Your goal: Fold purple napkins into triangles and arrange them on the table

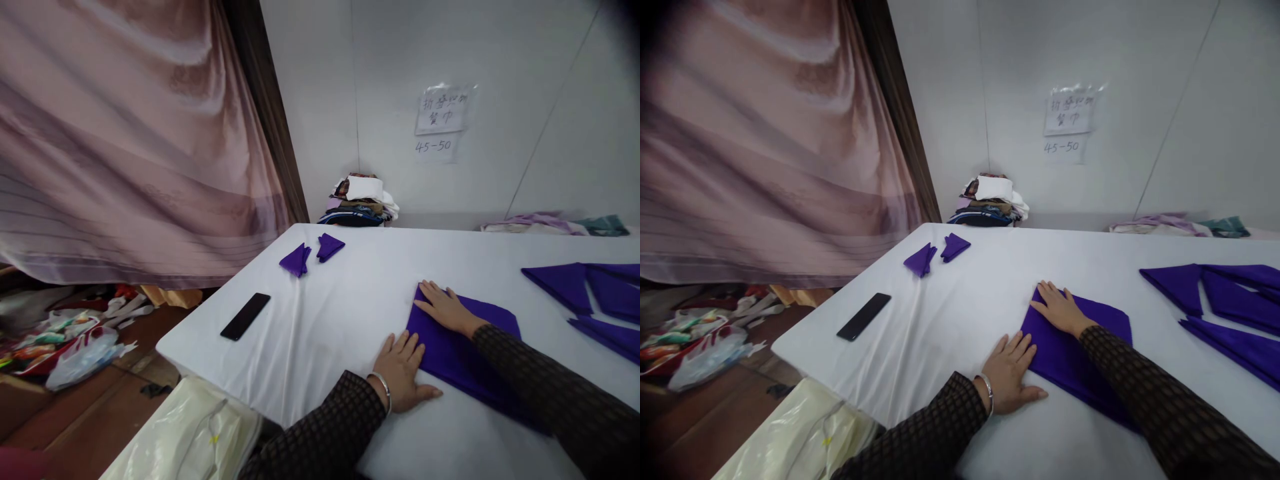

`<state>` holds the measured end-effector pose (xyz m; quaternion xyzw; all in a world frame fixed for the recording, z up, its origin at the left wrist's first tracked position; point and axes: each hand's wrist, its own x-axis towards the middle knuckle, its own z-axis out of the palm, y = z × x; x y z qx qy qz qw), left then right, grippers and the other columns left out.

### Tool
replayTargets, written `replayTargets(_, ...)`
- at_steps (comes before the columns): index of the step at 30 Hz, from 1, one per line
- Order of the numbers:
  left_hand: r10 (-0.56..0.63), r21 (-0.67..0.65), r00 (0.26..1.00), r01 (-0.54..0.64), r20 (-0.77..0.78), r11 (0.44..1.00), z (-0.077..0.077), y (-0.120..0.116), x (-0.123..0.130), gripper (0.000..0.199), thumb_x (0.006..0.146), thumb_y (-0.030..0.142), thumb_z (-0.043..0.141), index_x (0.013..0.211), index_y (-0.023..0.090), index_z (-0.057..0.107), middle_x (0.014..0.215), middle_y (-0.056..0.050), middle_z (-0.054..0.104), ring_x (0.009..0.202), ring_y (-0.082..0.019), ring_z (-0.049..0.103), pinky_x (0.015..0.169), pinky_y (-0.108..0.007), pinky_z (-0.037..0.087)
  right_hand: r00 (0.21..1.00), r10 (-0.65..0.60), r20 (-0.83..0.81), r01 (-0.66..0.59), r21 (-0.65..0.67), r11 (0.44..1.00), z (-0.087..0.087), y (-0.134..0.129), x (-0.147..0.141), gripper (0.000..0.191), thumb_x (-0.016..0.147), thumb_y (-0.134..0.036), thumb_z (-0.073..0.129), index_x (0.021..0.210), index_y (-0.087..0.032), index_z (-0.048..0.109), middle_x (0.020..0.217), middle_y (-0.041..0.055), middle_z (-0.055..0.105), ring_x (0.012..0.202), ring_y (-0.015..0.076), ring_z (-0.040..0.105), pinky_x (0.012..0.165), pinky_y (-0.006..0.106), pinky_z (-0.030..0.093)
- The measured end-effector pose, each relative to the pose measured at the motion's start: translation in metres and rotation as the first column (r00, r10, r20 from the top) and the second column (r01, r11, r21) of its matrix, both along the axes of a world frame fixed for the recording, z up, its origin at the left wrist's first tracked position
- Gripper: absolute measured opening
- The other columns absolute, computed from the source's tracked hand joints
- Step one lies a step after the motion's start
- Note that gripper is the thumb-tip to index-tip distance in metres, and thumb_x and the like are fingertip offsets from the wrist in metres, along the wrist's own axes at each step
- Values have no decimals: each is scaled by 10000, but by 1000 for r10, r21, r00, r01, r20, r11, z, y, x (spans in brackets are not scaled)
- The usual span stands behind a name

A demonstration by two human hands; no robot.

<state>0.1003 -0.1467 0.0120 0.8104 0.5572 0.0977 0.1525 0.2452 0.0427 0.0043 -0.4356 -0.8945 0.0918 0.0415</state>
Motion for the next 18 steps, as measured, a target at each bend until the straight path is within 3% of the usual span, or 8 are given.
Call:
replayTargets(4, -8, 17, 1000, 9, -29, 1000, -2, 1, 0, 832, 813, 709, 231, 1432, 152, 215, 1507, -112, 207, 1397, -264, 89, 1122, -498, 102, 986, 141, -84, -143, -25, 989, -5, -54, 29, 633, 894, -577, 256, 1414, -223, 321, 1476, 73, 271, 1363, 265, 200, 1092, 511, 179)
replayTargets(8, -11, 4, 999, 11, -33, 1000, -2, 1, 0, 830, 817, 708, 211, 1434, 154, 211, 1513, -110, 188, 1399, -255, 76, 1125, -489, 87, 991, 112, -78, -116, -39, 993, -24, -94, 78, 618, 883, -588, 301, 1399, -252, 352, 1461, 57, 301, 1352, 270, 226, 1087, 516, 203)
replayTargets(13, -6, -15, 1000, 6, -23, 1000, 0, 1, 1, 852, 805, 729, 176, 1431, 154, 221, 1515, -109, 180, 1401, -243, 68, 1127, -476, 76, 996, -37, -77, 41, 51, 998, -53, -89, 153, 662, 855, -594, 330, 1404, -223, 338, 1454, 77, 312, 1345, 290, 240, 1074, 566, 175)
replayTargets(18, -4, -11, 998, 3, -66, 1000, 0, 1, 1, 857, 806, 730, 161, 1433, 148, 210, 1518, -105, 170, 1401, -242, 62, 1126, -476, 87, 970, -208, -126, 218, 70, 974, -54, -79, 187, 606, 865, -533, 296, 1352, -196, 424, 1413, 113, 392, 1320, 338, 282, 1020, 615, 258)
